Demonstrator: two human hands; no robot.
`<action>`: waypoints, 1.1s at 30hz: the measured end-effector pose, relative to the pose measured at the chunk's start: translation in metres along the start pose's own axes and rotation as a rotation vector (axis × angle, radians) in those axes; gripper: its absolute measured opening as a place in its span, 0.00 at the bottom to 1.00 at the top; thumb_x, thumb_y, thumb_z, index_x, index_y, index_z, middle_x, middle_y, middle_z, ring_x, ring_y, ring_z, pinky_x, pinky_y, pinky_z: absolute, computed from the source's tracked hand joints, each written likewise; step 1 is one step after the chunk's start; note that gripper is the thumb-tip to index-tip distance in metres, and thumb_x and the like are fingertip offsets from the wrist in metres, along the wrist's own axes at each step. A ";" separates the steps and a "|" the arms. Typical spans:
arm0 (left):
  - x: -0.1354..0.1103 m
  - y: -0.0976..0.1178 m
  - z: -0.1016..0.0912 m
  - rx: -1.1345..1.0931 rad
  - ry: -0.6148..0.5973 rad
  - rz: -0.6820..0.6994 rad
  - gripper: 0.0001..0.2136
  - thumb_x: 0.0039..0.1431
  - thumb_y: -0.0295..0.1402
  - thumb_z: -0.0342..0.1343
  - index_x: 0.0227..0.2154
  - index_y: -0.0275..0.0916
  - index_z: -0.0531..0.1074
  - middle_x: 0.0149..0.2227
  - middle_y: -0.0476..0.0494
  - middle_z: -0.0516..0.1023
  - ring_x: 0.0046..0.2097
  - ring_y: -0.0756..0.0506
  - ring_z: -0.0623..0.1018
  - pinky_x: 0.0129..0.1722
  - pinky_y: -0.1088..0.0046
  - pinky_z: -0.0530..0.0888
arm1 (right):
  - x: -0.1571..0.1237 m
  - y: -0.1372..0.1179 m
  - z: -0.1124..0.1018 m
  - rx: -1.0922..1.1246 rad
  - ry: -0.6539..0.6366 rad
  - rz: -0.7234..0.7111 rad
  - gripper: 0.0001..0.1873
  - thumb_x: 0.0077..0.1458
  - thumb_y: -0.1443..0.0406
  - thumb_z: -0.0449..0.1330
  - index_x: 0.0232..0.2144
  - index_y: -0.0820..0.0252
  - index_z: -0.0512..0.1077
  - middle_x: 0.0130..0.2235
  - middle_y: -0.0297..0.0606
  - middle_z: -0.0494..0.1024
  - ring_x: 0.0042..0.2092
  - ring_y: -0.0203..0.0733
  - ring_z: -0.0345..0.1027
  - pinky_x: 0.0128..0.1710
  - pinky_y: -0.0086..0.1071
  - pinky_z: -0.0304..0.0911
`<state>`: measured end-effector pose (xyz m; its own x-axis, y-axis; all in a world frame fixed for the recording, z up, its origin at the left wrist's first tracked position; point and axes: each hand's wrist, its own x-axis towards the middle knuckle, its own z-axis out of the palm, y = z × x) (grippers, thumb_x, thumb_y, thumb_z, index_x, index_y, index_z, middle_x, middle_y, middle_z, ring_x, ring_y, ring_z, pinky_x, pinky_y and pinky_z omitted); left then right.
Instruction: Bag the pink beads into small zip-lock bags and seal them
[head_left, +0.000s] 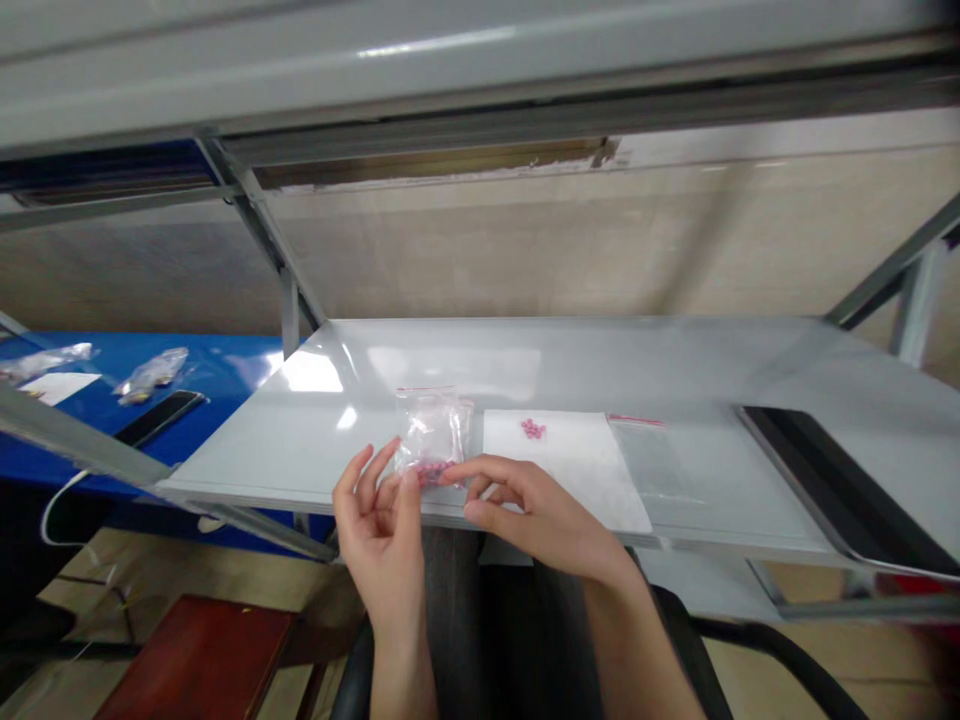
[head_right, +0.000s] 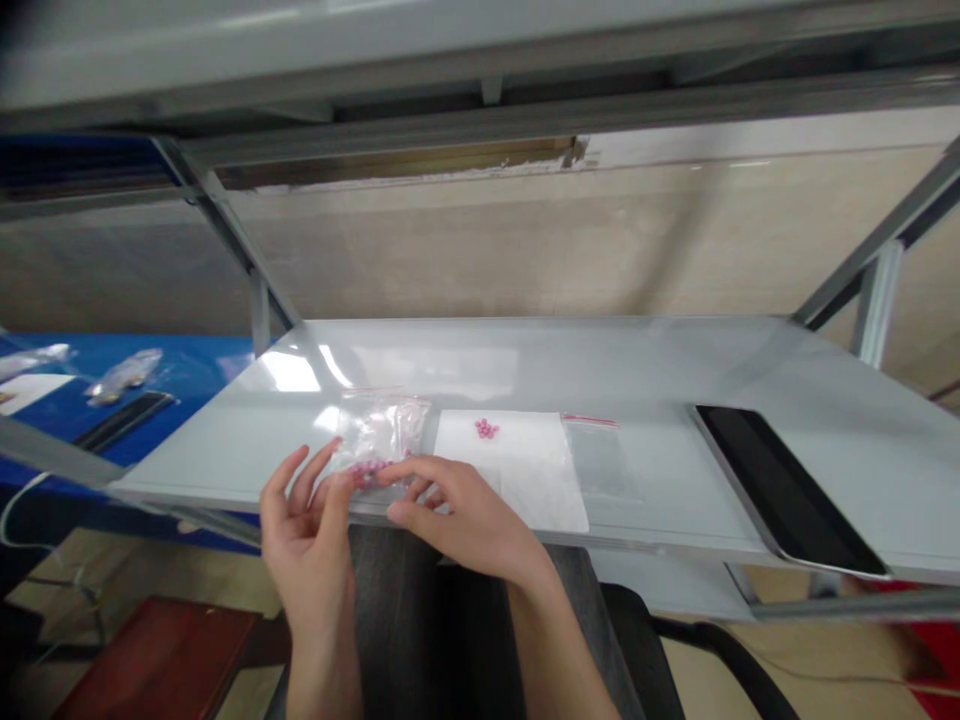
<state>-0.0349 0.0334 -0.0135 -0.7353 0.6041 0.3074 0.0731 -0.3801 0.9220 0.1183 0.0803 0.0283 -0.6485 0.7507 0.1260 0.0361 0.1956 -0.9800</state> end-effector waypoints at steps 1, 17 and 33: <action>0.001 0.000 0.000 0.006 0.001 0.018 0.24 0.59 0.32 0.65 0.57 0.44 0.68 0.58 0.36 0.76 0.44 0.48 0.82 0.44 0.75 0.78 | 0.001 0.002 0.000 0.009 0.001 0.017 0.16 0.59 0.66 0.63 0.50 0.51 0.77 0.49 0.37 0.81 0.41 0.40 0.74 0.40 0.34 0.69; 0.007 -0.012 -0.009 0.297 -0.045 0.031 0.17 0.59 0.39 0.63 0.51 0.41 0.76 0.50 0.40 0.79 0.43 0.46 0.79 0.45 0.71 0.76 | -0.016 0.004 -0.037 -0.229 0.328 -0.027 0.10 0.62 0.58 0.60 0.38 0.54 0.79 0.38 0.38 0.83 0.39 0.45 0.76 0.36 0.35 0.67; -0.098 0.005 0.071 0.150 -0.945 0.581 0.22 0.58 0.19 0.52 0.56 0.36 0.69 0.55 0.37 0.77 0.58 0.41 0.75 0.58 0.58 0.76 | -0.071 0.074 -0.128 -1.260 0.962 0.229 0.19 0.57 0.60 0.56 0.45 0.64 0.80 0.42 0.53 0.81 0.44 0.60 0.72 0.43 0.48 0.66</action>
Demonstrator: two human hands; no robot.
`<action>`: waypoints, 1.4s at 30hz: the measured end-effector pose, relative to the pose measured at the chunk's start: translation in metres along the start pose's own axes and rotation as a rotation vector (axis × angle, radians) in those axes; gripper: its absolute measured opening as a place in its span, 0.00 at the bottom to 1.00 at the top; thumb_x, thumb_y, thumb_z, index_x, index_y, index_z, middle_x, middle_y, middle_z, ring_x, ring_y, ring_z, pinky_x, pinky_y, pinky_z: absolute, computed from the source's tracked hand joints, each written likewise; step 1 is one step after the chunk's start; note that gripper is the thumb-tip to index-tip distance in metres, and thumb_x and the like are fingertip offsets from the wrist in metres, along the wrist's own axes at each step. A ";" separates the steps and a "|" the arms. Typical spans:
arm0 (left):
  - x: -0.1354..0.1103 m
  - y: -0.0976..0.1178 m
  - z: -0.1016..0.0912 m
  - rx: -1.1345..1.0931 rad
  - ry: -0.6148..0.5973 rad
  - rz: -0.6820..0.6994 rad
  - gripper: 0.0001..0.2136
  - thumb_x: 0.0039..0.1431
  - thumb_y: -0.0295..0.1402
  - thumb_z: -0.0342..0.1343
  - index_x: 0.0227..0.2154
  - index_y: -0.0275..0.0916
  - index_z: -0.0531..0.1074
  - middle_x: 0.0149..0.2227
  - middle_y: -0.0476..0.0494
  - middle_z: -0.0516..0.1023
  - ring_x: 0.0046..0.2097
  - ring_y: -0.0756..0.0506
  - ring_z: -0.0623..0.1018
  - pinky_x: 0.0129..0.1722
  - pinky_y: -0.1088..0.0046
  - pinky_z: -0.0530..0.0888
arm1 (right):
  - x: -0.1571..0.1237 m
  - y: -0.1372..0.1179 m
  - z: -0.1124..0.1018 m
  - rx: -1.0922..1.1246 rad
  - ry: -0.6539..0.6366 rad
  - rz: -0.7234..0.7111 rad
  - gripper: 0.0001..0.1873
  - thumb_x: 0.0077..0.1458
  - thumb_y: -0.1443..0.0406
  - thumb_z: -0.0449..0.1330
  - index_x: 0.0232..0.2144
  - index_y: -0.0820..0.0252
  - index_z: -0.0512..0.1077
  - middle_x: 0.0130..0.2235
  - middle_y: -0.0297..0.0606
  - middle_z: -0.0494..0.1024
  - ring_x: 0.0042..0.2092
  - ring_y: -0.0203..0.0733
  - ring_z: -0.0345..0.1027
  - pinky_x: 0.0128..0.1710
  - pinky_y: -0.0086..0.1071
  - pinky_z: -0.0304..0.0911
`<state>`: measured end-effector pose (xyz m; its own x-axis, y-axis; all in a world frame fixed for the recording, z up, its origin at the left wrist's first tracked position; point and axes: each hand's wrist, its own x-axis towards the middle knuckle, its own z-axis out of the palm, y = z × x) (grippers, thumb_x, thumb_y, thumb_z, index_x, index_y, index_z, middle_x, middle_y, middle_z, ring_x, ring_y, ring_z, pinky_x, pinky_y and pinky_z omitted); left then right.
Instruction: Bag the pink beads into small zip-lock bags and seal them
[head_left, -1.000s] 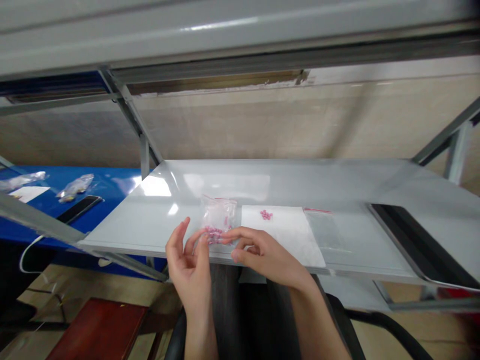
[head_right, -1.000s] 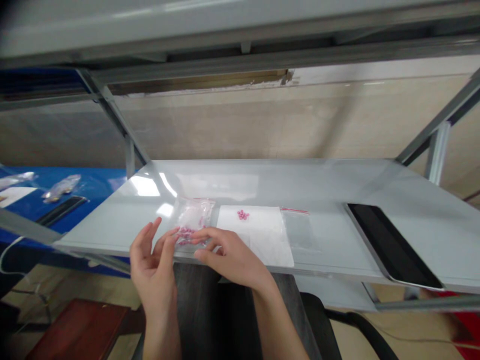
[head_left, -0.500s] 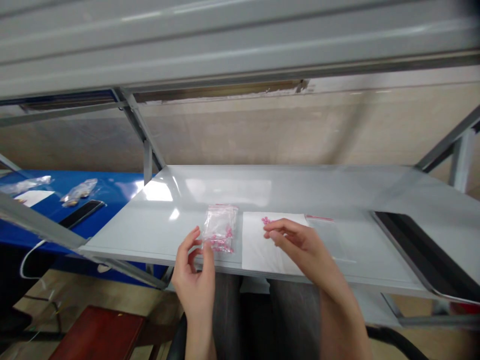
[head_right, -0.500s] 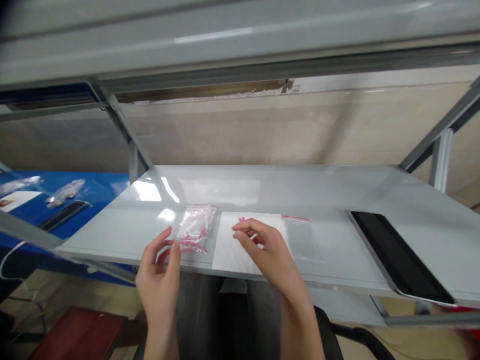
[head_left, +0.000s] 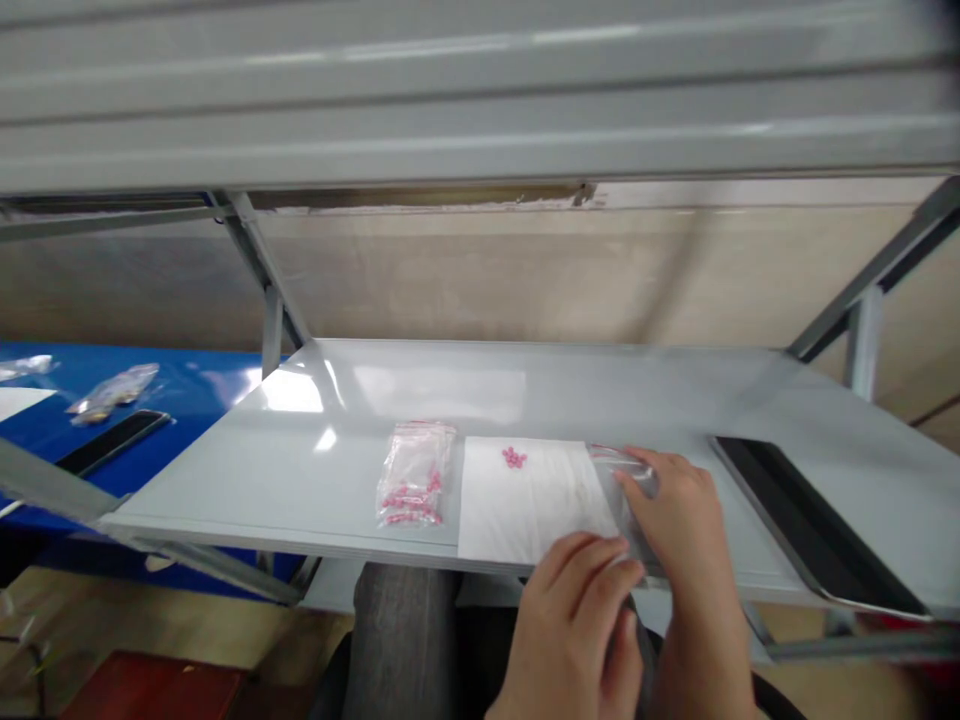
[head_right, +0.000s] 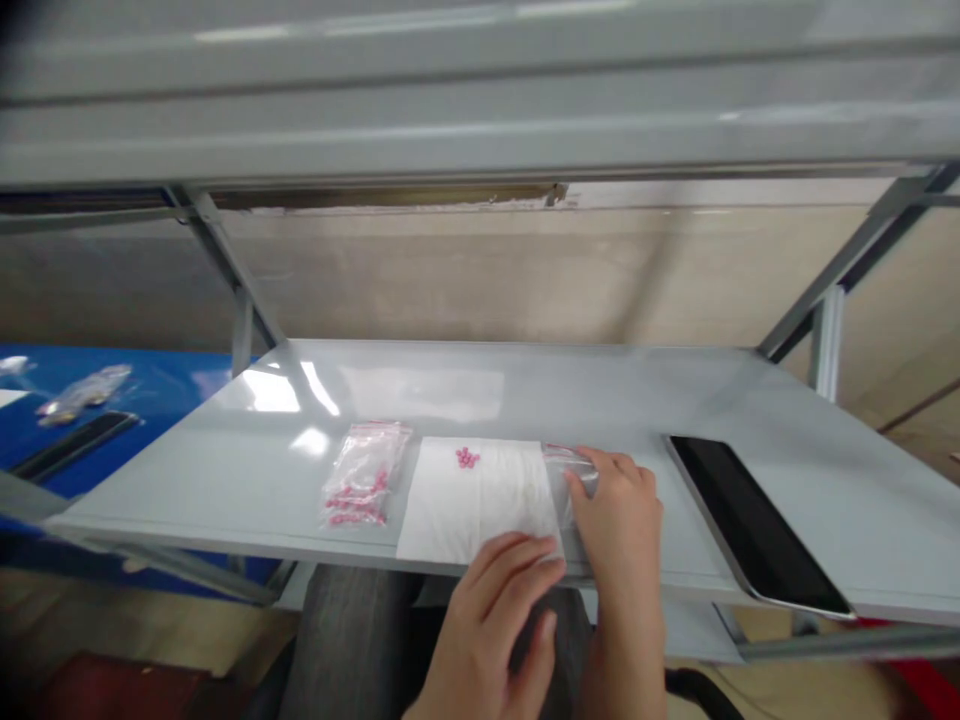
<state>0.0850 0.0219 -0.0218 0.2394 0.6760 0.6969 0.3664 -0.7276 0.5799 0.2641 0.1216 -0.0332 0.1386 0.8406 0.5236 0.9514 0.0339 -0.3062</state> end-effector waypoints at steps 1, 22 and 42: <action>0.000 0.002 0.006 -0.033 -0.005 0.009 0.22 0.57 0.18 0.51 0.55 0.36 0.69 0.55 0.37 0.77 0.57 0.41 0.75 0.58 0.59 0.77 | 0.001 0.000 -0.001 0.015 0.022 -0.006 0.18 0.56 0.61 0.57 0.43 0.65 0.81 0.40 0.53 0.81 0.42 0.59 0.72 0.42 0.48 0.66; -0.005 -0.018 -0.049 -0.647 0.687 -0.698 0.20 0.56 0.36 0.68 0.51 0.47 0.72 0.48 0.48 0.77 0.47 0.51 0.80 0.47 0.82 0.77 | -0.024 -0.151 -0.045 1.406 -0.254 0.036 0.02 0.54 0.67 0.66 0.30 0.55 0.80 0.40 0.38 0.83 0.46 0.45 0.75 0.50 0.39 0.66; -0.018 -0.034 -0.104 -0.168 1.078 -0.636 0.14 0.55 0.34 0.68 0.44 0.42 0.77 0.40 0.49 0.81 0.38 0.52 0.80 0.37 0.85 0.75 | -0.014 -0.134 -0.022 1.479 -0.960 0.144 0.11 0.49 0.62 0.71 0.35 0.59 0.78 0.27 0.31 0.79 0.28 0.33 0.67 0.30 0.29 0.59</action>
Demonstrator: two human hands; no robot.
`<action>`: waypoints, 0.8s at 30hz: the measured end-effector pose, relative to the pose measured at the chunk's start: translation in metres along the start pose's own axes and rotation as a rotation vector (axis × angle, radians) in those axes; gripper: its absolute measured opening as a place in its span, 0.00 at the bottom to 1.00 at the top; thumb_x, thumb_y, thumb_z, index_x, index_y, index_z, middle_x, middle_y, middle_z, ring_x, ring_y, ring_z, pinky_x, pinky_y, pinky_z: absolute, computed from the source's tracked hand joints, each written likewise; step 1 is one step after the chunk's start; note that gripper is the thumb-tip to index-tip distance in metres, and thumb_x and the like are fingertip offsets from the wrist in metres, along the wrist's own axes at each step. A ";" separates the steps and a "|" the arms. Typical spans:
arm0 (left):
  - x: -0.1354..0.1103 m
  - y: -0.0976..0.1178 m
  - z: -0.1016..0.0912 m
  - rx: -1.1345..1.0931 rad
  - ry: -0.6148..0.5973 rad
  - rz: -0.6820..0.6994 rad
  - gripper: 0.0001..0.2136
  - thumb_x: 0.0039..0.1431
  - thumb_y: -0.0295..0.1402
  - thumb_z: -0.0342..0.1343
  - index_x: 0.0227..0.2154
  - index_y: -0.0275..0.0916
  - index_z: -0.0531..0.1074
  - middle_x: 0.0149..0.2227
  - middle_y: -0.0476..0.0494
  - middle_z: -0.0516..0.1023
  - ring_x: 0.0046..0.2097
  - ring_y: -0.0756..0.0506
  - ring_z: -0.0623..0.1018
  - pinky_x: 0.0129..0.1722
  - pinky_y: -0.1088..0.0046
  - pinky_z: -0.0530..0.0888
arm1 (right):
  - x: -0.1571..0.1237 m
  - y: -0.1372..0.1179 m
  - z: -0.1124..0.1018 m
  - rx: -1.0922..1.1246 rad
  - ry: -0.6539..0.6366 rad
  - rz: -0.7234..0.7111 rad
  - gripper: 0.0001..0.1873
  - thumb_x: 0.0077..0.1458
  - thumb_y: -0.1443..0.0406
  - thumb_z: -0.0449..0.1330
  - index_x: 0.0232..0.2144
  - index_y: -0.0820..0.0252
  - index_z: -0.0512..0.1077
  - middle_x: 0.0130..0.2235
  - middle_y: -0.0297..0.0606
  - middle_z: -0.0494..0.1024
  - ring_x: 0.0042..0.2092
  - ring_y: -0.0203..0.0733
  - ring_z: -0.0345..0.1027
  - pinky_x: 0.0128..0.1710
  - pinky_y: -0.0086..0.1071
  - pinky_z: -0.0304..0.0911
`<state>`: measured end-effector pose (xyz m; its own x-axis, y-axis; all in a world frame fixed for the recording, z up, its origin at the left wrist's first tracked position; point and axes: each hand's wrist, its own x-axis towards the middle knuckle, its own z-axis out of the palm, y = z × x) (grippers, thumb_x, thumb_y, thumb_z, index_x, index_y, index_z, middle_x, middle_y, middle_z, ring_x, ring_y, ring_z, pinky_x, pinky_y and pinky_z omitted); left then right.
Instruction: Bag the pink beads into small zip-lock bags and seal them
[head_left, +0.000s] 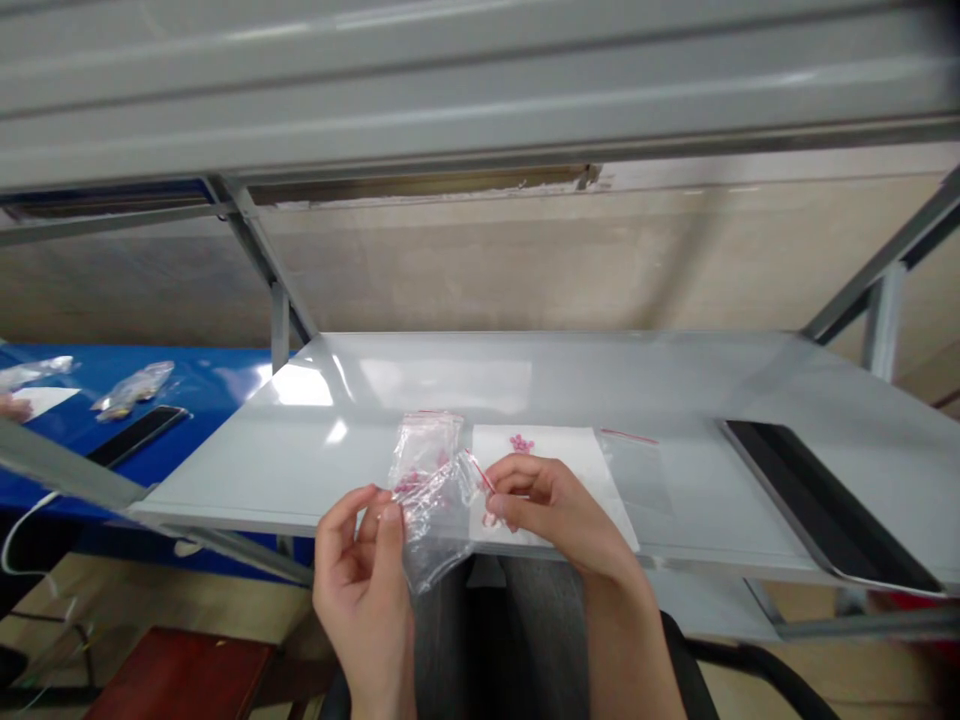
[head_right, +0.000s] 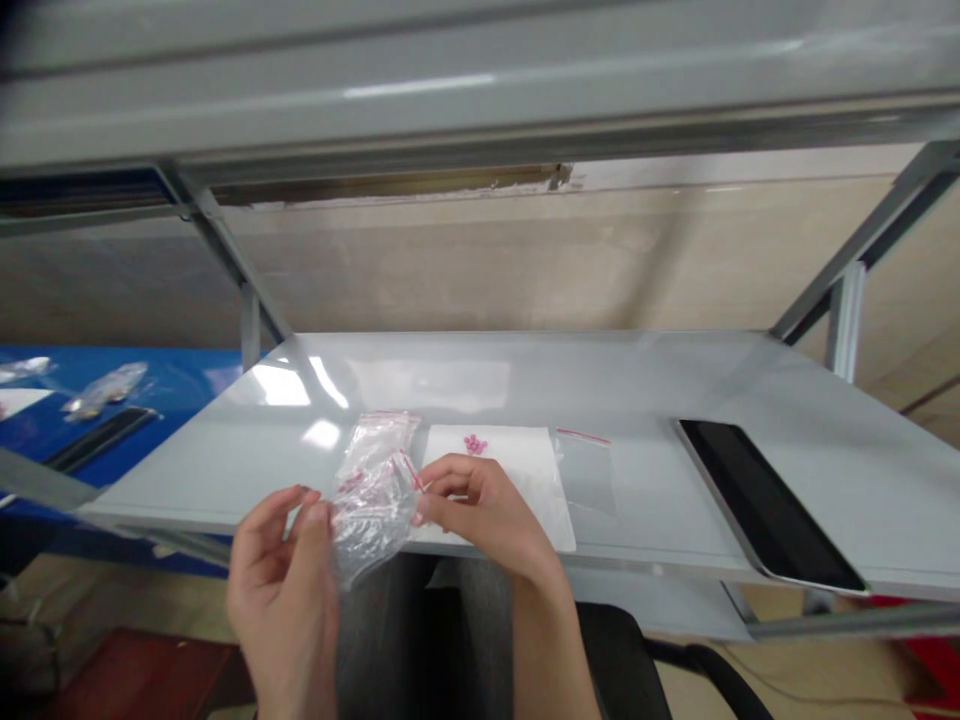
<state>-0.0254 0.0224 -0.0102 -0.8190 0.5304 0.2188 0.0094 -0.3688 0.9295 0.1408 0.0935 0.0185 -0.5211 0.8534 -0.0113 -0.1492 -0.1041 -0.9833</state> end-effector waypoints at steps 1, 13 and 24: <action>0.001 -0.001 -0.001 0.012 -0.008 0.004 0.13 0.56 0.34 0.68 0.44 0.42 0.77 0.41 0.48 0.81 0.38 0.52 0.80 0.36 0.84 0.75 | -0.001 -0.002 0.000 0.001 -0.014 -0.004 0.09 0.51 0.61 0.70 0.33 0.60 0.77 0.26 0.32 0.79 0.27 0.33 0.67 0.28 0.28 0.58; 0.003 0.002 -0.002 0.216 -0.208 0.220 0.08 0.60 0.33 0.63 0.43 0.42 0.78 0.44 0.45 0.79 0.42 0.47 0.79 0.41 0.74 0.76 | -0.013 -0.002 -0.008 -0.231 0.000 0.021 0.06 0.49 0.67 0.66 0.23 0.61 0.75 0.23 0.29 0.73 0.25 0.31 0.61 0.26 0.26 0.56; -0.026 0.032 0.003 0.262 -0.373 0.329 0.03 0.60 0.31 0.61 0.36 0.42 0.73 0.32 0.50 0.72 0.34 0.48 0.72 0.38 0.74 0.71 | -0.023 -0.007 0.000 -0.105 -0.035 0.053 0.13 0.46 0.62 0.71 0.22 0.61 0.71 0.23 0.29 0.73 0.24 0.32 0.62 0.25 0.26 0.56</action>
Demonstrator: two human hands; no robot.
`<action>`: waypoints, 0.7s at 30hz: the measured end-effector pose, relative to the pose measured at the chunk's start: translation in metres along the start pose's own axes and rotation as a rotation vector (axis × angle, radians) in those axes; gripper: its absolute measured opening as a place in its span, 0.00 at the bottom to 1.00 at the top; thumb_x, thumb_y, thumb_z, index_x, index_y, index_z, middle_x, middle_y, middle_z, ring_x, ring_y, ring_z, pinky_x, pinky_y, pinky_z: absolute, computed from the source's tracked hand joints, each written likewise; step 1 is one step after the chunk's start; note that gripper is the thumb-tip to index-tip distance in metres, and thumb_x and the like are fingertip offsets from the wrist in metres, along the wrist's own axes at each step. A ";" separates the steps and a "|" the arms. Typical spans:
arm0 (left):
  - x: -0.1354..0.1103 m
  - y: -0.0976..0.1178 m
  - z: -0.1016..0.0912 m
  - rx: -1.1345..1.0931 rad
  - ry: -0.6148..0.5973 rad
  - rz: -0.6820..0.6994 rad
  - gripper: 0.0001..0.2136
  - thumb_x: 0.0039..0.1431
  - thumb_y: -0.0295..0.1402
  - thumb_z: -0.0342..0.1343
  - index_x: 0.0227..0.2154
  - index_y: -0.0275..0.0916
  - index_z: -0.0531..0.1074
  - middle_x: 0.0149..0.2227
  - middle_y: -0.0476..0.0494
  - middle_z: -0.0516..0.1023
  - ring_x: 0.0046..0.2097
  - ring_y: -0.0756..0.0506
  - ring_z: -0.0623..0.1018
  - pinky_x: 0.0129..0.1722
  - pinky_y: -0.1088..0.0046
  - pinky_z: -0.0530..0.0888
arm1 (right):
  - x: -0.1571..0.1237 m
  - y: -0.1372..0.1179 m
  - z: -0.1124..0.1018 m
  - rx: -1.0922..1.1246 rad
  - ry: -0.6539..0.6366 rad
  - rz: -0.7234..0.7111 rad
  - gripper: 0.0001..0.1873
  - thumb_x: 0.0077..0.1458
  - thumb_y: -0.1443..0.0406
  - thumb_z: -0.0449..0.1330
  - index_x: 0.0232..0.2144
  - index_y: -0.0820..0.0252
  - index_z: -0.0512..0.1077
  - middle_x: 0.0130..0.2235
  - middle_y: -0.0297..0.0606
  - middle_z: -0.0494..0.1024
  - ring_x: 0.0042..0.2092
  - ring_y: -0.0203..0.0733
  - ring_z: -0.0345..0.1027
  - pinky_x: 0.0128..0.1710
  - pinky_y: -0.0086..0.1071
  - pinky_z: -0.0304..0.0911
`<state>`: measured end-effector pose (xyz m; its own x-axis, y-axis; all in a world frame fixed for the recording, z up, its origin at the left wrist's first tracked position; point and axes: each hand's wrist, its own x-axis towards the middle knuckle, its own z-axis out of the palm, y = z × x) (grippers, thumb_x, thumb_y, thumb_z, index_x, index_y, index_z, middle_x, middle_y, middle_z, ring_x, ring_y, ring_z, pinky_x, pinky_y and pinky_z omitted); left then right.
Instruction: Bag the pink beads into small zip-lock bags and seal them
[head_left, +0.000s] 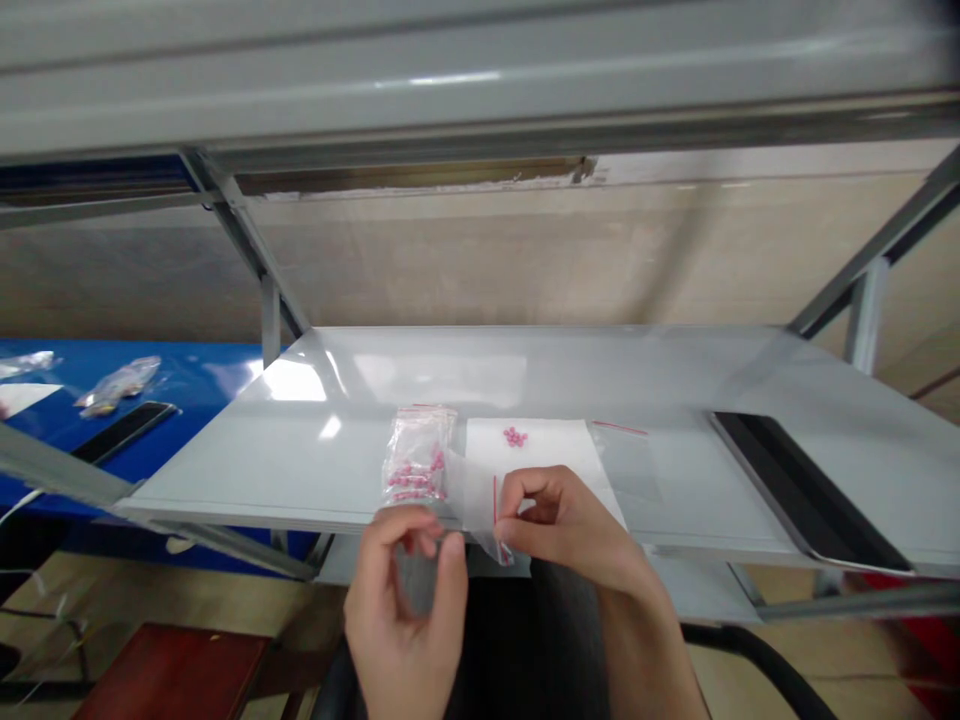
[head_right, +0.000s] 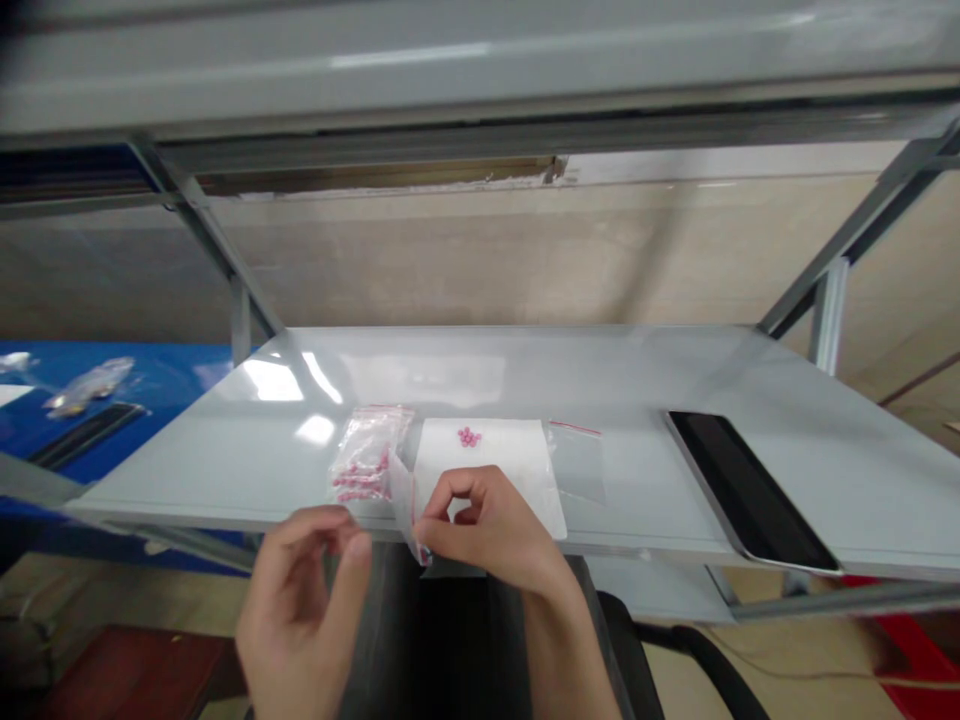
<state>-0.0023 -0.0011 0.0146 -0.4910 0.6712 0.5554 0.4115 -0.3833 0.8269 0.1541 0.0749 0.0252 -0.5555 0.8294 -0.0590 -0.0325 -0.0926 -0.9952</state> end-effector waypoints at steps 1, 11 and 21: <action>-0.001 0.003 0.001 -0.016 -0.115 -0.004 0.03 0.61 0.31 0.60 0.32 0.41 0.71 0.29 0.51 0.70 0.32 0.48 0.72 0.34 0.75 0.70 | -0.001 -0.001 0.003 -0.021 -0.015 0.001 0.12 0.47 0.63 0.70 0.22 0.61 0.72 0.23 0.29 0.73 0.24 0.31 0.62 0.25 0.26 0.56; 0.007 0.002 -0.010 0.174 -0.432 -0.035 0.13 0.68 0.33 0.51 0.26 0.40 0.67 0.24 0.53 0.67 0.26 0.51 0.70 0.27 0.79 0.66 | 0.001 -0.009 0.014 -0.075 -0.074 -0.035 0.08 0.50 0.64 0.69 0.24 0.61 0.75 0.24 0.30 0.75 0.24 0.31 0.63 0.24 0.25 0.57; 0.009 -0.001 -0.017 0.291 -0.494 0.170 0.10 0.64 0.27 0.52 0.25 0.40 0.68 0.23 0.53 0.70 0.25 0.51 0.72 0.27 0.79 0.67 | -0.006 -0.016 0.020 -0.487 -0.038 -0.242 0.08 0.46 0.75 0.59 0.23 0.58 0.68 0.25 0.26 0.69 0.27 0.31 0.61 0.27 0.25 0.56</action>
<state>-0.0196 -0.0053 0.0205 -0.0131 0.8582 0.5132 0.6809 -0.3682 0.6331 0.1414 0.0599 0.0431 -0.6097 0.7742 0.1699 0.2205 0.3715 -0.9019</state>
